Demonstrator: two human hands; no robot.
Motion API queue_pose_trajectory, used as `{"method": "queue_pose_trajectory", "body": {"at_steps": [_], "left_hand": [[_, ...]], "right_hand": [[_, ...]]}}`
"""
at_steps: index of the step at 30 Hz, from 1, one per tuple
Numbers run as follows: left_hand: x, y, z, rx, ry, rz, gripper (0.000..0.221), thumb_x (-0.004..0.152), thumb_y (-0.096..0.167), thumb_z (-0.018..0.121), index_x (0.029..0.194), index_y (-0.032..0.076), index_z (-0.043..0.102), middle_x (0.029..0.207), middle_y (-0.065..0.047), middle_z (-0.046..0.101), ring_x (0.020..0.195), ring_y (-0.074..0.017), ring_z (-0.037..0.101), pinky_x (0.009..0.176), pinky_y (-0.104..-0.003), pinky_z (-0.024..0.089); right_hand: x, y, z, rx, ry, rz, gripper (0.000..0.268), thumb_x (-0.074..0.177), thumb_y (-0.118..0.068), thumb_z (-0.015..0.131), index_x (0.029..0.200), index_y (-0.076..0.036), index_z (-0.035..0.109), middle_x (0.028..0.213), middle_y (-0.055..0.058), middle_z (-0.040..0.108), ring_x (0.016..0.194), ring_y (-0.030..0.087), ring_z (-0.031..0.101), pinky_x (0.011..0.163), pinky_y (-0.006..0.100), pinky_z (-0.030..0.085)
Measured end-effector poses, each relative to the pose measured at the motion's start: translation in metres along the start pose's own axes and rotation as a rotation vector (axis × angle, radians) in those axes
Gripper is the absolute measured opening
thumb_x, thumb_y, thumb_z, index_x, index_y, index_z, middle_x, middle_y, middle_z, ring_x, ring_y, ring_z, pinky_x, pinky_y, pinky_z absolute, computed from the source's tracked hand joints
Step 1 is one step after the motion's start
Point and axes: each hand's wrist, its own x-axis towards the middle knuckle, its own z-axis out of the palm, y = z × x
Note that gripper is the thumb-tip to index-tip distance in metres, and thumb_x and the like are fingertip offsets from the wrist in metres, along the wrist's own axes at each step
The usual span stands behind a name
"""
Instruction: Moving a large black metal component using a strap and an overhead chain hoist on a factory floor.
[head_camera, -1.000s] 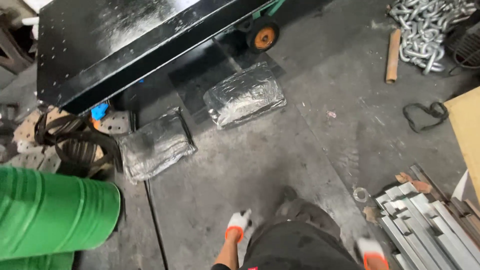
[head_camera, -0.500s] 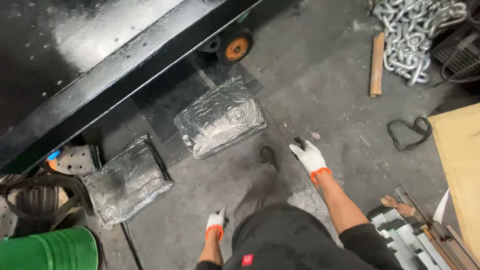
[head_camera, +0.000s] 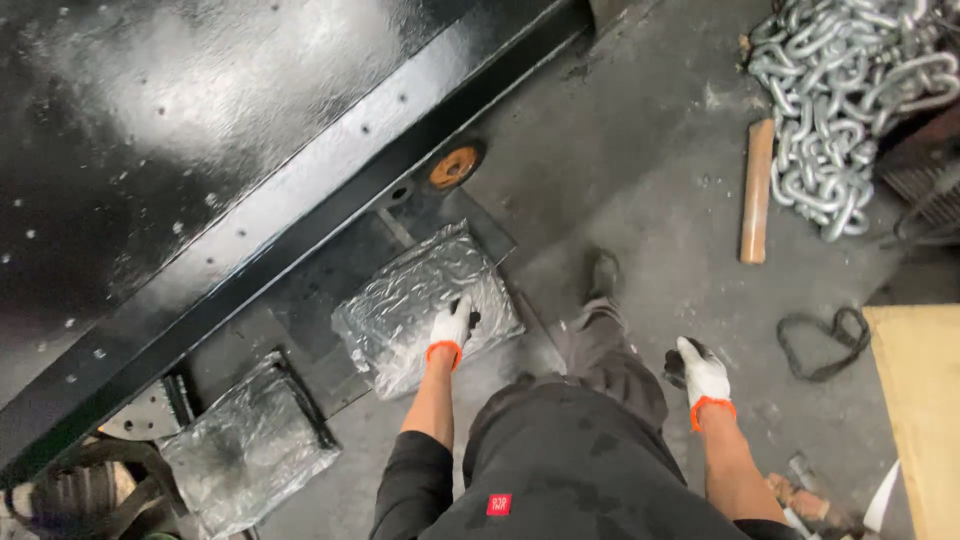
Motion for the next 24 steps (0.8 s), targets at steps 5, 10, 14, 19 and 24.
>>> {"method": "queue_pose_trajectory", "body": {"at_steps": [5,10,14,19,24], "left_hand": [[0.125,0.067,0.077,-0.016,0.19,0.019,0.08,0.095,0.068,0.063,0.126,-0.006,0.068,0.118,-0.024,0.07,0.111,-0.0323,0.065,0.095,-0.039,0.049],[0.089,0.252,0.079,-0.256,0.025,0.036,0.069,0.094,0.057,0.06,0.134,0.0,0.062,0.126,-0.024,0.07,0.118,-0.0342,0.066,0.1,-0.04,0.049],[0.133,0.336,0.088,-0.232,-0.012,0.243,0.061,0.097,0.051,0.058,0.133,0.002,0.064,0.129,-0.02,0.071,0.124,-0.0302,0.065,0.105,-0.036,0.048],[0.209,0.452,0.089,-0.294,-0.005,0.352,0.058,0.096,0.048,0.059,0.136,0.006,0.064,0.132,-0.018,0.07,0.127,-0.0298,0.064,0.106,-0.036,0.048],[0.278,0.523,0.093,-0.229,-0.03,0.33,0.061,0.095,0.052,0.06,0.137,0.007,0.064,0.132,-0.02,0.068,0.128,-0.0328,0.061,0.106,-0.038,0.046]], "right_hand": [[0.127,-0.137,0.037,-0.147,0.066,-0.19,0.046,0.099,-0.033,0.067,0.129,0.002,0.065,0.106,0.013,0.072,0.085,0.021,0.069,0.073,0.037,0.057],[0.18,-0.322,0.113,-0.339,-0.11,-0.333,0.052,0.096,-0.034,0.067,0.134,0.002,0.063,0.118,0.014,0.071,0.091,0.02,0.07,0.08,0.034,0.057],[0.221,-0.44,0.182,-0.745,-0.13,-0.619,0.053,0.102,-0.033,0.067,0.141,0.002,0.062,0.136,0.022,0.067,0.127,0.031,0.061,0.106,0.038,0.046],[0.302,-0.516,0.262,-0.625,-0.221,-0.587,0.059,0.096,-0.032,0.067,0.143,0.001,0.055,0.139,0.02,0.064,0.131,0.03,0.061,0.108,0.036,0.046],[0.381,-0.547,0.304,-0.898,-0.167,-0.566,0.063,0.095,-0.035,0.069,0.144,0.0,0.053,0.14,0.023,0.06,0.133,0.036,0.054,0.11,0.041,0.04]]}}
